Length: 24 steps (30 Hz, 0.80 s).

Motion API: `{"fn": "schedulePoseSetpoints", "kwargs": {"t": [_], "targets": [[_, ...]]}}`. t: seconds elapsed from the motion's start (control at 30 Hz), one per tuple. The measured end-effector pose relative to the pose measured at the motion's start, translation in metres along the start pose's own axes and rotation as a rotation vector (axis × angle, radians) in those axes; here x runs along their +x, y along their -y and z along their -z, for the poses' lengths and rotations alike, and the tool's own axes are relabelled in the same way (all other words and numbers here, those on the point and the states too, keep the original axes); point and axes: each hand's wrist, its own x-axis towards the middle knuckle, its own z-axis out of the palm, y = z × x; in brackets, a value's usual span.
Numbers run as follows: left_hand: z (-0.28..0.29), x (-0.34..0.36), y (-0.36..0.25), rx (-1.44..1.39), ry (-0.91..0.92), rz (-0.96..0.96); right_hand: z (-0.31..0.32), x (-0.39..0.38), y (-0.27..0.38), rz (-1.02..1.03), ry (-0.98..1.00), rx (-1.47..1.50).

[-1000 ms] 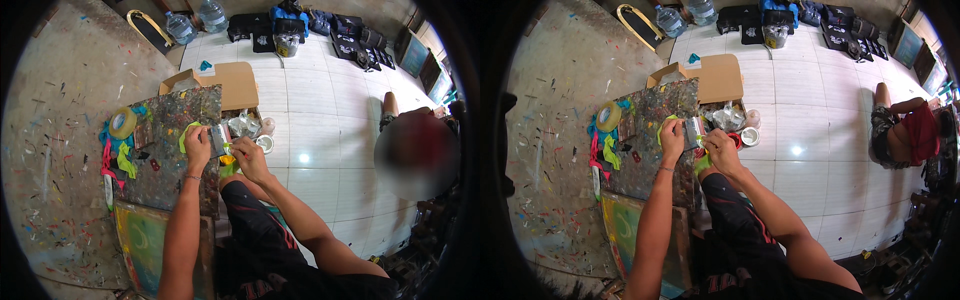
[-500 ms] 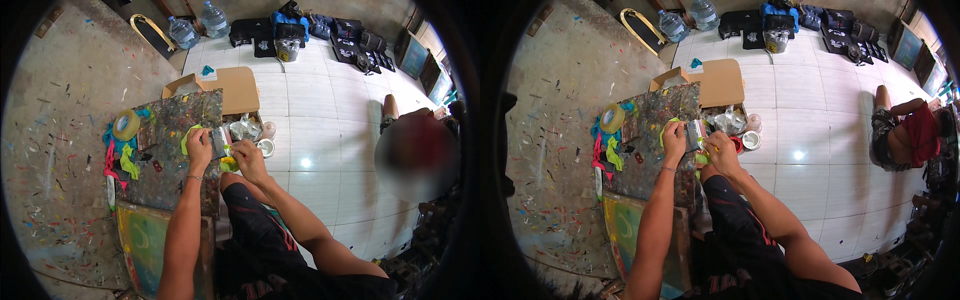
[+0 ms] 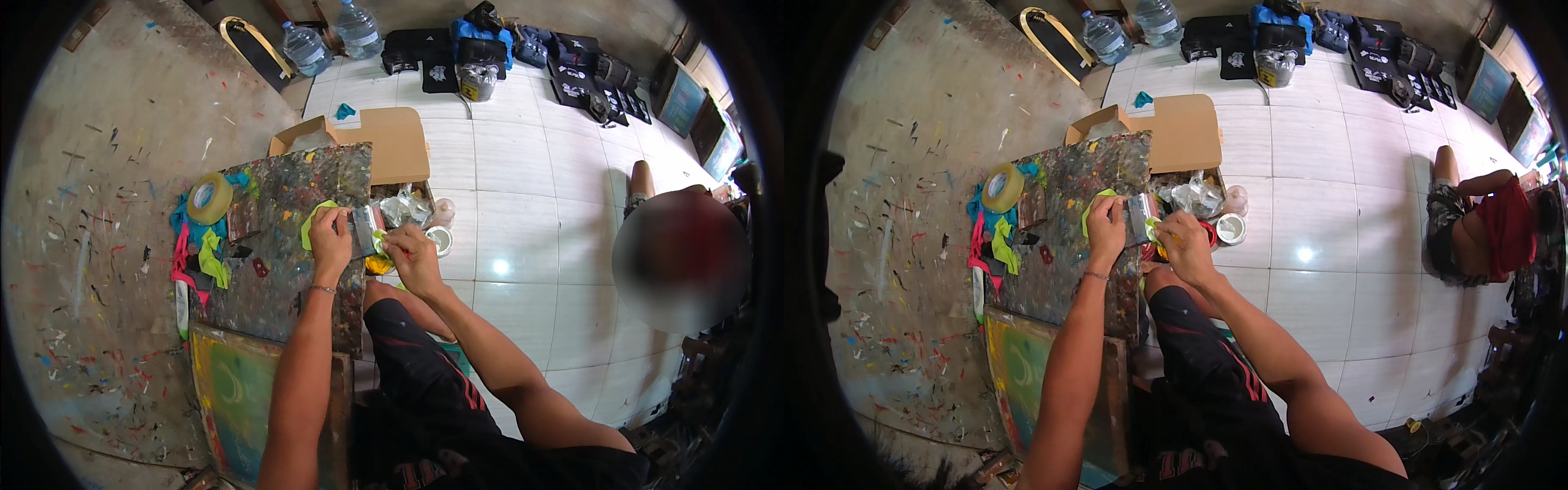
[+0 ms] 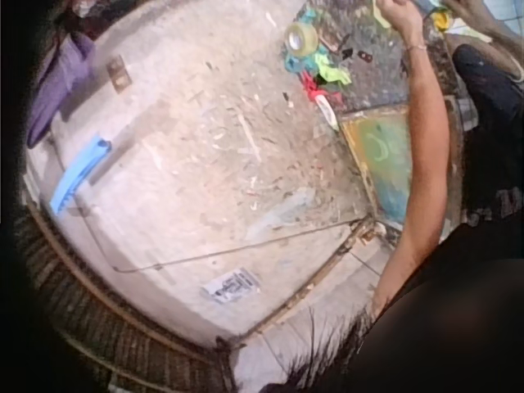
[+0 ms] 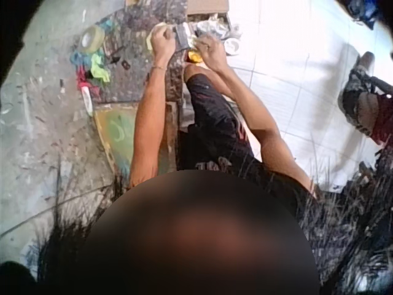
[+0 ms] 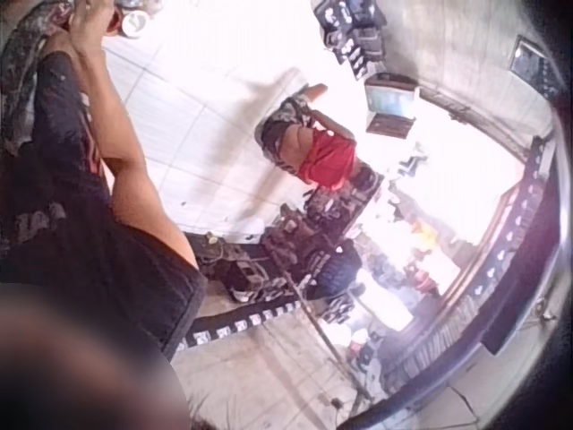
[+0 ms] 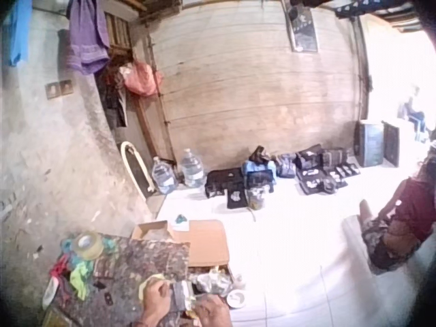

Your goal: The person picks up a screen printing frame and places it on a workbench. They then attach a metal clamp to the frame and apply masking tape along the edges to seal the screen.

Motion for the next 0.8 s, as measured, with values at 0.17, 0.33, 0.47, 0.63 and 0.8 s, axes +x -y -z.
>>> {"fn": "schedulePoseSetpoints", "kwargs": {"t": [0.17, 0.33, 0.47, 0.63, 0.8], "targets": [[0.001, 0.0, 0.001, -0.004, -0.001, -0.036, -0.015, 0.06, -0.016, 0.057, -0.049, -0.09], [-0.001, 0.0, 0.001, 0.029, 0.003, 0.013, -0.002, 0.016, 0.004, -0.055, -0.01, -0.026], [-0.001, 0.001, 0.002, 0.066, -0.006, -0.036, 0.005, -0.001, 0.007, -0.039, 0.016, 0.03], [0.002, 0.001, 0.001, 0.053, 0.031, -0.035, -0.013, 0.056, -0.011, -0.035, -0.044, -0.007], [0.001, 0.001, 0.0, 0.046, 0.019, 0.007, -0.011, 0.035, -0.004, -0.04, -0.035, -0.04]]}}
